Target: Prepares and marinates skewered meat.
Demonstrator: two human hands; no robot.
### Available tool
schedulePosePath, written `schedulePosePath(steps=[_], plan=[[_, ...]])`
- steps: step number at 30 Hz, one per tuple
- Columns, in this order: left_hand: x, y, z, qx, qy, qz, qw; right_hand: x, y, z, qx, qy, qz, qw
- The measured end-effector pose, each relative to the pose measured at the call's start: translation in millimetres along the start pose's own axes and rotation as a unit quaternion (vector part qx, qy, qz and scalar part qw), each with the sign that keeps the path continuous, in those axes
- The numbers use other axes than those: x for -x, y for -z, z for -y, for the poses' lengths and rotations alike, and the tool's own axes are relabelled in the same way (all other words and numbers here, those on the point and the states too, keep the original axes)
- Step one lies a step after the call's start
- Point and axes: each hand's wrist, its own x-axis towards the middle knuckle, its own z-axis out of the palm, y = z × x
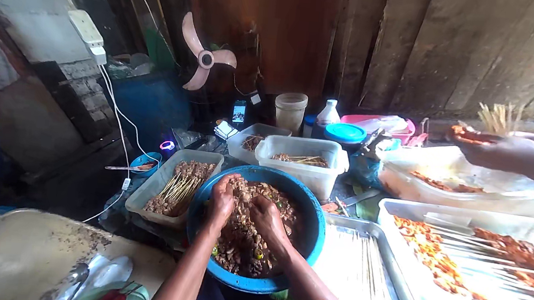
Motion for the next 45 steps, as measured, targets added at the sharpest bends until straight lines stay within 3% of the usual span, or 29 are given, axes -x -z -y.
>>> schedulePosePath(steps=[2,4,5,7,14,19,21,24,26,28,29,31,33,36,42,45], plan=[[0,-5,-1,0.247,0.054,0.002,0.968,-2,-1,-4,-0.077,0.005,0.005,0.997],[0,-11,-6,0.411,0.132,0.011,0.902,-2,-2,-6,-0.123,0.007,0.001,0.992],[2,-13,-9,0.448,0.158,0.008,0.88,-1,-3,-6,-0.125,0.006,-0.003,0.992],[5,-19,-16,0.446,0.175,-0.011,0.878,1,-4,-6,-0.094,0.011,-0.014,0.995],[10,-41,-23,0.323,0.137,-0.051,0.935,9,-7,7,0.02,0.014,-0.058,0.998],[11,-40,-18,0.242,0.167,-0.002,0.956,4,-8,-4,-0.019,0.019,-0.079,0.997],[13,-24,-22,0.154,0.175,0.035,0.972,2,-6,-6,-0.013,0.008,-0.076,0.997],[17,-1,-34,-0.15,0.069,0.093,0.982,2,-2,-5,0.018,0.014,-0.07,0.997],[19,6,-25,-0.308,-0.043,0.146,0.939,4,-3,-6,0.026,0.023,-0.048,0.998],[17,15,-13,-0.371,-0.117,0.177,0.904,5,-4,-5,0.031,0.031,-0.026,0.999],[16,22,-9,-0.365,-0.13,0.17,0.906,5,-5,-5,0.03,0.031,-0.02,0.999],[13,38,-8,-0.287,-0.108,0.107,0.946,4,-3,-4,0.016,0.022,-0.013,1.0],[9,50,-14,-0.148,0.006,0.065,0.987,3,0,-5,-0.006,0.012,-0.015,1.0],[-3,57,-16,0.026,0.152,0.069,0.986,5,-2,-4,-0.012,0.014,-0.008,1.0],[-25,45,-10,0.113,0.149,0.151,0.971,7,0,-7,0.016,0.037,-0.008,0.999],[-30,41,-10,0.128,0.146,0.135,0.972,9,1,-6,0.025,0.046,-0.01,0.999]])
